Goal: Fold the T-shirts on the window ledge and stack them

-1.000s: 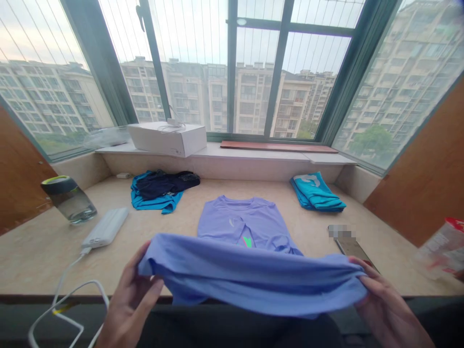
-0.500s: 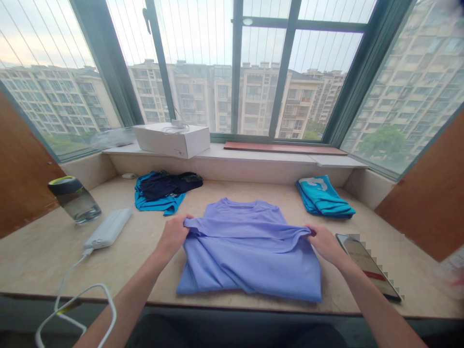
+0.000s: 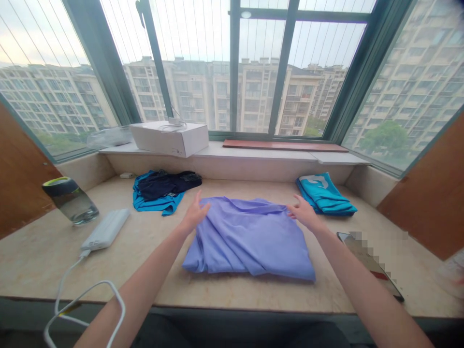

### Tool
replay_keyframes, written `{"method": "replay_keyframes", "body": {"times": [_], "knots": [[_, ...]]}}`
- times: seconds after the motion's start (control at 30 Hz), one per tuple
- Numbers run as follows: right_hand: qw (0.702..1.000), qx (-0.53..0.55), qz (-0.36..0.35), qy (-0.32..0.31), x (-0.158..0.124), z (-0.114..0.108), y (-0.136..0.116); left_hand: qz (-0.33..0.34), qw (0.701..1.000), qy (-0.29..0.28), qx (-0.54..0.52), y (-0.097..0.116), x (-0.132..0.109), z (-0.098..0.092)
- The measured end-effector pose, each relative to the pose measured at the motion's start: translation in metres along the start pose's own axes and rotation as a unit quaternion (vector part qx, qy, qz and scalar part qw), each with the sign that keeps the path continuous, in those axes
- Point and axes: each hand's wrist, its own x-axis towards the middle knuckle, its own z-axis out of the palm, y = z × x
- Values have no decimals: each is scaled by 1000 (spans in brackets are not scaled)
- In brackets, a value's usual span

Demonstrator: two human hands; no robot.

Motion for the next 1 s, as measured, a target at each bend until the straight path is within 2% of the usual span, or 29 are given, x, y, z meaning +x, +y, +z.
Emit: {"method": "replay_keyframes", "body": {"times": [0.07, 0.13, 0.23, 0.3, 0.5, 0.67, 0.83, 1.0], "knots": [[993, -69, -93, -21, -16, 2, 3, 70, 995, -46, 52, -4, -19, 4], [970, -144, -176, -90, -36, 2, 7, 147, 977, -98, 120, -9, -42, 4], [931, -215, -212, -204, -58, -1, 11, 192, 952, -141, 190, -15, -76, -1], [916, -243, -208, -244, -64, 0, 13, 196, 945, -154, 213, -18, -92, -7], [900, -283, -217, -251, -84, -4, 3, 199, 932, -161, 258, -28, -117, -28], [881, -289, -174, -333, -127, -25, 7, 199, 917, -177, 298, -47, -128, -40], [892, -304, -164, -292, -139, -30, 25, 221, 910, -172, 305, -69, -124, -35], [895, -296, -202, -265, -136, -26, 26, 241, 907, -165, 303, -53, -118, -45]]}}
